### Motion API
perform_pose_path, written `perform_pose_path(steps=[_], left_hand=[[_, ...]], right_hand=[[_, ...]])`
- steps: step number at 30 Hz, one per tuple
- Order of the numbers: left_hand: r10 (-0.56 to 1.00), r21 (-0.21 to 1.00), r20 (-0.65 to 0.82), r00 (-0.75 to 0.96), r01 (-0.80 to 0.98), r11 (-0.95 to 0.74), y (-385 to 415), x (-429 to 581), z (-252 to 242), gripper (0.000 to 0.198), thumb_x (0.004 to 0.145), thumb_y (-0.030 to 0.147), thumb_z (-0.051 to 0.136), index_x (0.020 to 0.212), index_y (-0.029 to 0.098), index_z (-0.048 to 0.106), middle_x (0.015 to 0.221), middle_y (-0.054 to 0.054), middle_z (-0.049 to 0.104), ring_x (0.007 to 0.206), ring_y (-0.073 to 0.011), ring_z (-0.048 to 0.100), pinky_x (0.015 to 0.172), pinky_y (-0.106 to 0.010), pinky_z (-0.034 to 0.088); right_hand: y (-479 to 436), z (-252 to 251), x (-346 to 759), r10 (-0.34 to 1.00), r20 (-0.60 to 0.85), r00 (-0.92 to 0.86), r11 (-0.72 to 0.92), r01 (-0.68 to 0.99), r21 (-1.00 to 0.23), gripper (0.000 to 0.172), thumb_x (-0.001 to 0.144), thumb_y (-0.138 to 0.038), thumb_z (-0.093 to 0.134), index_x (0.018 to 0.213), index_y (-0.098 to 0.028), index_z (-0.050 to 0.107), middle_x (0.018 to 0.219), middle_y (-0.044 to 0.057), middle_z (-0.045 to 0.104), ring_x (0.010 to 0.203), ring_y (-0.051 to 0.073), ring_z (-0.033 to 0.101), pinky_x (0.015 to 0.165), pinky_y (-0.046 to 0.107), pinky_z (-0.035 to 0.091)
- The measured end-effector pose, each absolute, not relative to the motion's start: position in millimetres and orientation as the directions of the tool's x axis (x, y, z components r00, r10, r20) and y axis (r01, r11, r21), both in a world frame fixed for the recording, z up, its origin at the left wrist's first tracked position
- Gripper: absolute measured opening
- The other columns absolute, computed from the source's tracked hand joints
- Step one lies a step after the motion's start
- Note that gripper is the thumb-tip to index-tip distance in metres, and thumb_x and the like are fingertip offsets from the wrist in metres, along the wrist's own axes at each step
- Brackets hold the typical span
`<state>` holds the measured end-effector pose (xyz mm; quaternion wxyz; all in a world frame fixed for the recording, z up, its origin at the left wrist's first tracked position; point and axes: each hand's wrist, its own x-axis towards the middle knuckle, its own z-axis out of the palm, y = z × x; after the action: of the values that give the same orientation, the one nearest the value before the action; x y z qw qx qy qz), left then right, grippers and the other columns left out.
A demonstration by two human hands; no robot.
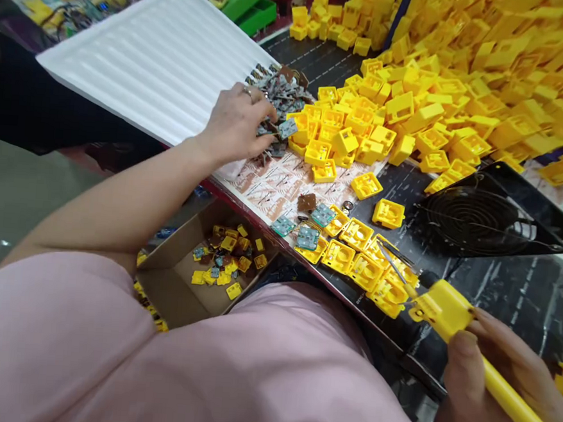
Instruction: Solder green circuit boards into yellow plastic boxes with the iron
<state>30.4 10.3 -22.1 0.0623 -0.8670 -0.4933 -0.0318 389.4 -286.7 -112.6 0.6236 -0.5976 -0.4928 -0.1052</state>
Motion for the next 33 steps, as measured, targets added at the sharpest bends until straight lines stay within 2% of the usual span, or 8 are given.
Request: perform_pose_path(steps=[5, 10, 12, 15, 20, 23, 28, 33], left_hand=[[0.882, 0.087, 0.212, 0.421, 0.890, -0.447, 46, 36, -37, 0.067, 0.109, 0.064, 0.021, 0.133, 0.020, 0.066, 0.122, 0.005, 0.073, 0.122, -0.0130, 0.053, 0.123, -0.046, 0.027], [0.888, 0.667, 0.352, 0.295, 0.587, -0.459, 33, 34, -11, 0.077, 0.098, 0.084, 0.034, 0.130, 0.025, 0.071, 0.128, -0.005, 0.076, 0.111, -0.0214, 0.069, 0.099, -0.049, 0.055], [0.875, 0.767, 0.252, 0.413, 0.466, -0.441, 14, 45, -4, 0.073, 0.095, 0.084, 0.048, 0.124, 0.022, 0.074, 0.120, -0.005, 0.078, 0.094, -0.0169, 0.070, 0.085, -0.044, 0.060], [0.786, 0.846, 0.057, 0.616, 0.388, -0.365, -21, 78, -11, 0.057, 0.098, 0.066, 0.061, 0.120, 0.016, 0.075, 0.098, -0.007, 0.080, 0.071, -0.0127, 0.068, 0.067, -0.037, 0.058], [0.545, 0.848, -0.251, 0.800, 0.454, -0.276, -83, 144, -28, 0.029, 0.105, 0.029, 0.057, 0.129, 0.018, 0.071, 0.088, -0.007, 0.080, 0.063, -0.0152, 0.073, 0.058, -0.030, 0.055], [0.435, 0.874, -0.370, 0.821, 0.466, -0.137, -102, 159, -30, 0.033, 0.110, 0.029, 0.048, 0.134, 0.017, 0.067, 0.089, -0.009, 0.082, 0.063, -0.0160, 0.075, 0.056, -0.027, 0.055], [0.370, 0.962, -0.266, 0.890, 0.218, 0.168, -107, 141, -44, 0.050, 0.107, 0.032, 0.040, 0.148, 0.011, 0.059, 0.123, -0.021, 0.079, 0.103, -0.0255, 0.081, 0.086, -0.038, 0.066], [0.597, 0.973, 0.048, 0.801, 0.097, -0.209, -134, 147, -55, 0.042, 0.099, 0.045, 0.068, 0.132, 0.020, 0.075, 0.146, -0.012, 0.071, 0.143, -0.0279, 0.061, 0.123, -0.046, 0.049]], right_hand=[[-271, -114, 390, 0.418, 0.882, 0.216, 0.302, 0.883, -0.359, 0.058, 0.059, -0.041, 0.101, 0.114, -0.043, 0.083, 0.057, 0.002, 0.073, 0.028, 0.022, 0.055, 0.021, 0.026, 0.035], [-263, -104, 380, 0.239, 0.933, 0.268, 0.337, 0.878, -0.339, 0.045, 0.073, -0.042, 0.096, 0.116, -0.034, 0.084, 0.069, 0.003, 0.078, 0.031, 0.016, 0.056, 0.026, 0.023, 0.042], [-264, -93, 366, 0.321, 0.894, 0.312, 0.376, 0.824, -0.423, 0.052, 0.084, -0.047, 0.088, 0.132, -0.031, 0.078, 0.081, 0.004, 0.081, 0.037, 0.017, 0.062, 0.029, 0.025, 0.047], [-267, -74, 346, 0.642, 0.726, 0.247, 0.361, 0.738, -0.570, 0.057, 0.097, -0.041, 0.076, 0.152, -0.028, 0.062, 0.084, 0.004, 0.081, 0.048, 0.020, 0.071, 0.039, 0.027, 0.056], [-261, -56, 332, 0.703, 0.706, -0.090, 0.446, 0.829, -0.337, 0.018, 0.096, -0.020, 0.076, 0.112, -0.029, 0.075, 0.099, 0.001, 0.084, 0.081, 0.020, 0.082, 0.073, 0.025, 0.067], [-259, -56, 332, 0.669, 0.723, -0.174, 0.487, 0.838, -0.248, 0.022, 0.092, -0.014, 0.079, 0.110, -0.026, 0.073, 0.098, 0.000, 0.082, 0.088, 0.019, 0.082, 0.082, 0.026, 0.068], [-261, -64, 335, 0.529, 0.838, 0.132, 0.349, 0.866, -0.357, 0.024, 0.088, -0.010, 0.082, 0.103, -0.024, 0.070, 0.078, -0.007, 0.076, 0.059, 0.011, 0.072, 0.060, 0.019, 0.062], [-262, -66, 326, 0.558, 0.793, 0.245, 0.300, 0.831, -0.468, 0.022, 0.090, -0.012, 0.081, 0.103, -0.024, 0.067, 0.084, -0.006, 0.078, 0.064, 0.012, 0.074, 0.064, 0.019, 0.064]])
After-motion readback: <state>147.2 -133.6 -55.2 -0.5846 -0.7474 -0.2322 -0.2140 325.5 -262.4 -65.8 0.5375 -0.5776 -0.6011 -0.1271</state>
